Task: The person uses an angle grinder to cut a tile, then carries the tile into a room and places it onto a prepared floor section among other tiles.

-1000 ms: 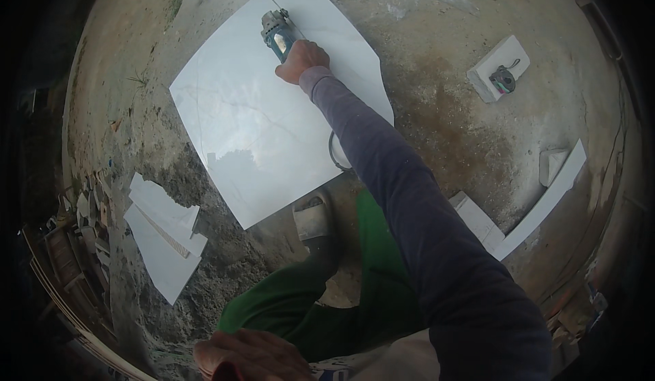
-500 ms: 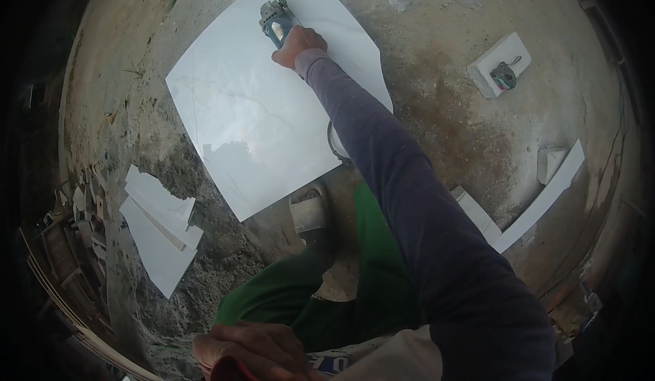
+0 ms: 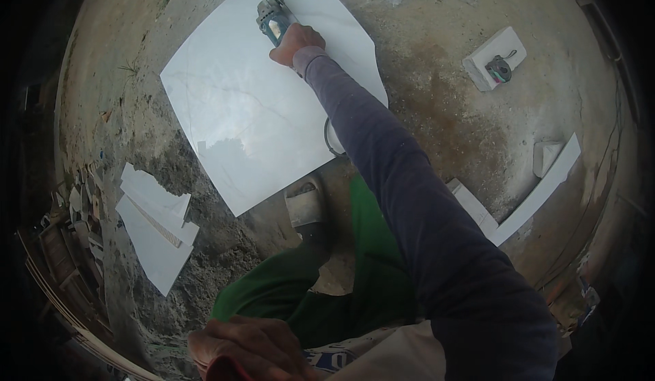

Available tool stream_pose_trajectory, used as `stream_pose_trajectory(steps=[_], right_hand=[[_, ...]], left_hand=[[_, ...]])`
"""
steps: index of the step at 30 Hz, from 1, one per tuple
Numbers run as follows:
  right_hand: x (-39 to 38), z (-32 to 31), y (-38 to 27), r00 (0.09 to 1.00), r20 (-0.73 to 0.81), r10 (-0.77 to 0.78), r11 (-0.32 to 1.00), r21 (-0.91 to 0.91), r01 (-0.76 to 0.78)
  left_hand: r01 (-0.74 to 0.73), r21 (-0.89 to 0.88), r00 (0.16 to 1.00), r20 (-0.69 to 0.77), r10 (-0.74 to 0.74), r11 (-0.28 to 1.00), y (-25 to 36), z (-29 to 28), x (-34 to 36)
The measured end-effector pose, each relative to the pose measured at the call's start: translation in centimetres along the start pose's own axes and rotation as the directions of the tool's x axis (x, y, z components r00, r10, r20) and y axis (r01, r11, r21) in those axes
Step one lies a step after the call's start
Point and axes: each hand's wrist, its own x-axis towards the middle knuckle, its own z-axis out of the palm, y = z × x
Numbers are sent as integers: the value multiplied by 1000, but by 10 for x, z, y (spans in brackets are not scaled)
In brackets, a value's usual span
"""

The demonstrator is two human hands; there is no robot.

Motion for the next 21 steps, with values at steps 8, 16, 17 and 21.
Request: stream_pose_trajectory(steps=[8,16,17,21], right_hand=[[-7,1,4,1000,-2,4,1000,-15,-4],[-12,0,7,999,30,17,1000,-26,-16],[-13,0,8,999,26,23,999,-28,-22],[-19,-1,10,999,24,30,999,-40,-29]], left_hand=[[-108,564,977,211,-17,819,14,-14,13],[-28,666,950,249,-188,745,26,-3,23],[8,689,954,213,-213,724,24,-4,23],[-127,565,940,330,-82,815,19,-9,23]])
